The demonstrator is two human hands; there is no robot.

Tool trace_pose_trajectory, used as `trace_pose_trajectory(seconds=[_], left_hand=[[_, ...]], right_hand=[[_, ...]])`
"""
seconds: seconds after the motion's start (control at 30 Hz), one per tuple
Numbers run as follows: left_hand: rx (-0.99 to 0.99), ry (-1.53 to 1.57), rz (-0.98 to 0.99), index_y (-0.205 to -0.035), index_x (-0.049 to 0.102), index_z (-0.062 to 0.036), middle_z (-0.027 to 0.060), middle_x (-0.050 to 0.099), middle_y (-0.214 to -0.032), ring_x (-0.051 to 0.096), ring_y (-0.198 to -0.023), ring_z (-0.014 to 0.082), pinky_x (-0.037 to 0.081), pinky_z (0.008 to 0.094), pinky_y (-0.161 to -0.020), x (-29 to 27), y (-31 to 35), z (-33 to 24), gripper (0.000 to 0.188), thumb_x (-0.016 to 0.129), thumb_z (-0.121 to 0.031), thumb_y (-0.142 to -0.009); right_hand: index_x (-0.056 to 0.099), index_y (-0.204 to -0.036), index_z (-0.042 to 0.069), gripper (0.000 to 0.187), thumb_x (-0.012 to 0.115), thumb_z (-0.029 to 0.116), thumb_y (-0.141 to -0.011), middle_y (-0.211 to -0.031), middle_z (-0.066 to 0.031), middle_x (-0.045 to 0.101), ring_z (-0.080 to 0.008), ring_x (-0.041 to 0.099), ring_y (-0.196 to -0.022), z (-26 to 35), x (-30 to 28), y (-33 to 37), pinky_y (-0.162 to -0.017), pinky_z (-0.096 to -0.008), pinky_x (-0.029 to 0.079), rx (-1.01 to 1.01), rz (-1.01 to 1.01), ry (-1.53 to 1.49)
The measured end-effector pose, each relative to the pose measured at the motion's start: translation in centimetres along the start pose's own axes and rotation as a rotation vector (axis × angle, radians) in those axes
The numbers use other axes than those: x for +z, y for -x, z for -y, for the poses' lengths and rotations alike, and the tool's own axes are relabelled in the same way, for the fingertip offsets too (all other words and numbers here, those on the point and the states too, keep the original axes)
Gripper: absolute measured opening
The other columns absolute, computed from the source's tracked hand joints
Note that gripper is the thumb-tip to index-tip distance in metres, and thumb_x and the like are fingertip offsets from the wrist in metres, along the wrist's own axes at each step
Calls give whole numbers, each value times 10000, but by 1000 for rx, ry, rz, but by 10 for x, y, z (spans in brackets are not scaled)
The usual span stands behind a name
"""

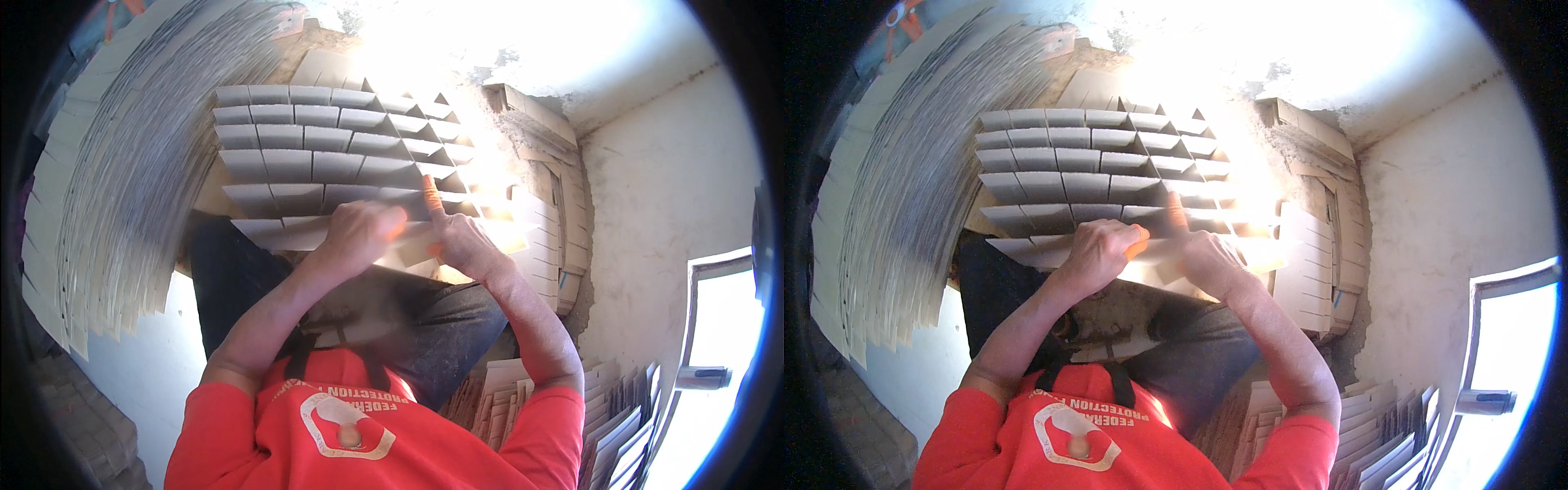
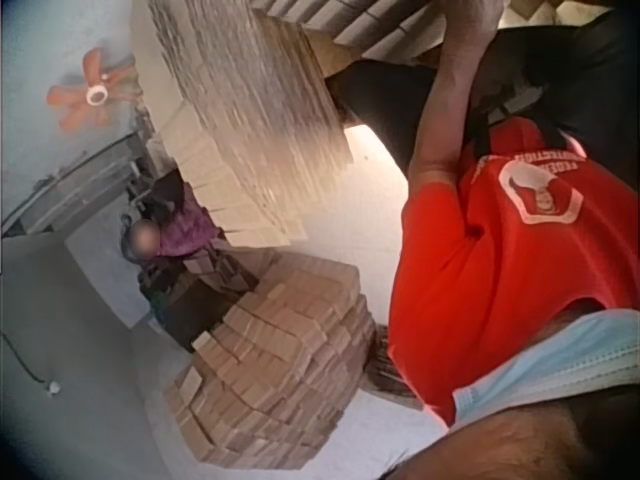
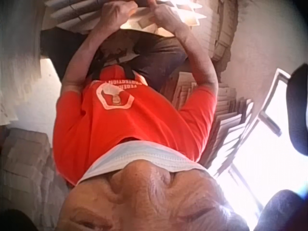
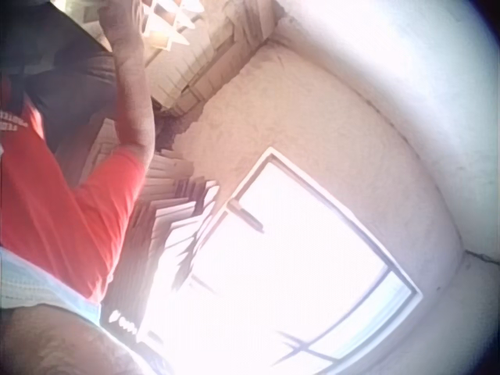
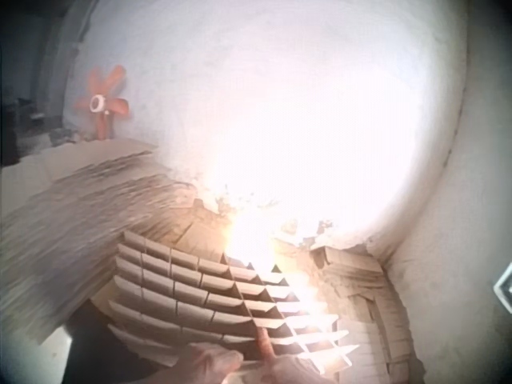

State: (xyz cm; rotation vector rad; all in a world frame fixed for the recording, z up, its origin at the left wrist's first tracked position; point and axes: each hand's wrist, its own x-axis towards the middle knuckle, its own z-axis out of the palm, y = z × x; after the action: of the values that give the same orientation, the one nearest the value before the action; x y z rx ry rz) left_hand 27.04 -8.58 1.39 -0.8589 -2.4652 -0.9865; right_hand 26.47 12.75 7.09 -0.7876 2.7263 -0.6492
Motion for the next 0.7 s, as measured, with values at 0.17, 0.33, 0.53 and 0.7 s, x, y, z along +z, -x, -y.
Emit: trace_pose_trajectory(seconds=[0.17, 0.33, 0.53, 0.7], left_hand=[[77, 40, -77, -987, 672, -36, 132, 695, -890, 678, -838, 293, 533, 402, -727, -12, 0, -4, 247, 760, -92, -763], [108, 19, -127, -1193, 652, -9, 145, 694, -1059, 664, -995, 302, 524, 404, -865, -31, 1, -22, 475, 792, -46, -740], [112, -94, -164, -1157, 664, 11, 148, 700, -1050, 669, -971, 301, 523, 394, -851, -31, 8, -15, 425, 773, -6, -747], [79, -129, -136, -1154, 670, 4, 149, 701, -1020, 670, -935, 298, 525, 391, -829, -29, 9, -12, 412, 767, -2, -754]], right_hand=[[539, -1285, 75, 453, 689, 34, -860, -791, -58, 642, -114, 586, -650, -14, -36, 23, -626, -286, 515, 256, -458, 156], [523, -1348, 16, 518, 686, 159, -878, -1149, -170, 584, -253, 589, -1012, -160, -25, 137, -828, -349, 515, 609, -833, 294], [253, -1525, 73, 961, 789, 321, -767, -1224, -240, 535, -421, 484, -1185, -190, 53, 189, -951, -513, 468, 972, -129, 369], [261, -1495, 61, 902, 764, 237, -768, -1187, -285, 539, -456, 500, -1164, -200, 78, 183, -971, -500, 466, 914, -43, 342]])
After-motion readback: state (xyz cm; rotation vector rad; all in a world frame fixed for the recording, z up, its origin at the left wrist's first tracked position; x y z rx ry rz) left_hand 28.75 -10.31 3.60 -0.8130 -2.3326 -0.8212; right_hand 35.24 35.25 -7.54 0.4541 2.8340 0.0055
